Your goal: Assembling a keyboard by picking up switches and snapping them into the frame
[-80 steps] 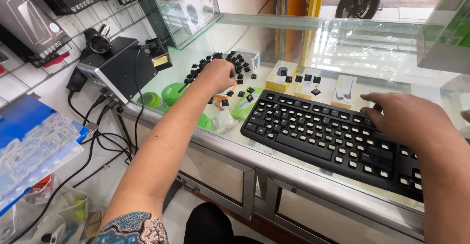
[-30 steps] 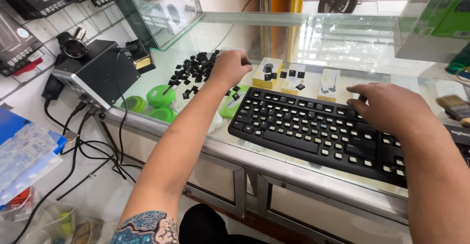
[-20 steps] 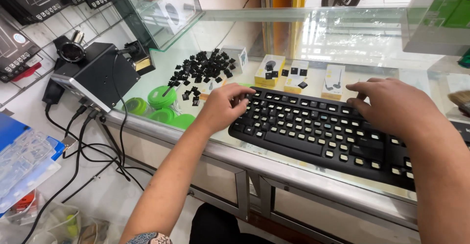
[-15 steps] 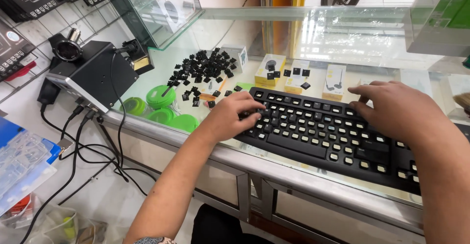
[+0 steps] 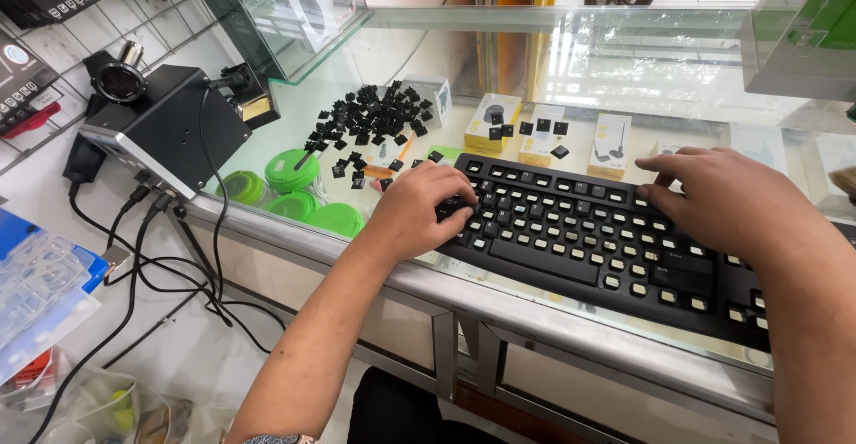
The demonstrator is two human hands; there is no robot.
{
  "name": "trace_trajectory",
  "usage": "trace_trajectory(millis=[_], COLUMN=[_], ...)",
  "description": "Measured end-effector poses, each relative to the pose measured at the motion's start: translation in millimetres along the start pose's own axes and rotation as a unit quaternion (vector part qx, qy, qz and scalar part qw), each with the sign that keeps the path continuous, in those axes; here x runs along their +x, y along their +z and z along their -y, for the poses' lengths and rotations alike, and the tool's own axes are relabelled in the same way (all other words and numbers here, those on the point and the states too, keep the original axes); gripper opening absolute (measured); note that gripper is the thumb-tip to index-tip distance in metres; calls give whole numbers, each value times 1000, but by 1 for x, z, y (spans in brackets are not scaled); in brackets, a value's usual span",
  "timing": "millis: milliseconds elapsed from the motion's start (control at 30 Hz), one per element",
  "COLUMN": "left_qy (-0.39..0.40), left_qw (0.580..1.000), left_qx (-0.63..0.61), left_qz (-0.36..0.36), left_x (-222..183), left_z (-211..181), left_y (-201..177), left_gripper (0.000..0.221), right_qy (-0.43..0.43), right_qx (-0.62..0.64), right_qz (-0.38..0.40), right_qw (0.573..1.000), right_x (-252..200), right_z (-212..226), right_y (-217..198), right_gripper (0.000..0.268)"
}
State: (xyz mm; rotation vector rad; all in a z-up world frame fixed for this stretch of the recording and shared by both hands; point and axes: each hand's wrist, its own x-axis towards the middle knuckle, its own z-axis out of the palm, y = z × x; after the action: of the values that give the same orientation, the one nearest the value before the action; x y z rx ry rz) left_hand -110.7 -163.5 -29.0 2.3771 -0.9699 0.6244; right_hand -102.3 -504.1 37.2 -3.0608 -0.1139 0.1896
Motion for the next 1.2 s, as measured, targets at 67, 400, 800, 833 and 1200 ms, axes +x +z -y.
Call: trace_trajectory(millis=[67, 400, 800, 833, 1200], left_qy=[5, 9, -2, -2, 66], left_qw=[1000, 989, 987, 986, 991], left_qx=[-13, -148, -159, -160, -113], left_qz=[3, 10, 36, 36, 22], left_x=[1, 8, 10, 10, 7], left_z=[-3, 1, 5, 4, 3], left_y=[-3, 1, 7, 7, 5], left_gripper=[6, 10, 10, 10, 2], right_qy=[2, -5, -14, -14, -35], right_qx=[-1, -17, -25, -25, -18], right_qz=[4, 8, 10, 10, 7], right_qw=[1000, 1000, 1000, 1000, 999], right_x=[2, 4, 11, 10, 21], right_z=[-1, -2, -9, -8, -15], right_y=[1, 5, 13, 12, 21], right_gripper=[46, 45, 48, 48, 48])
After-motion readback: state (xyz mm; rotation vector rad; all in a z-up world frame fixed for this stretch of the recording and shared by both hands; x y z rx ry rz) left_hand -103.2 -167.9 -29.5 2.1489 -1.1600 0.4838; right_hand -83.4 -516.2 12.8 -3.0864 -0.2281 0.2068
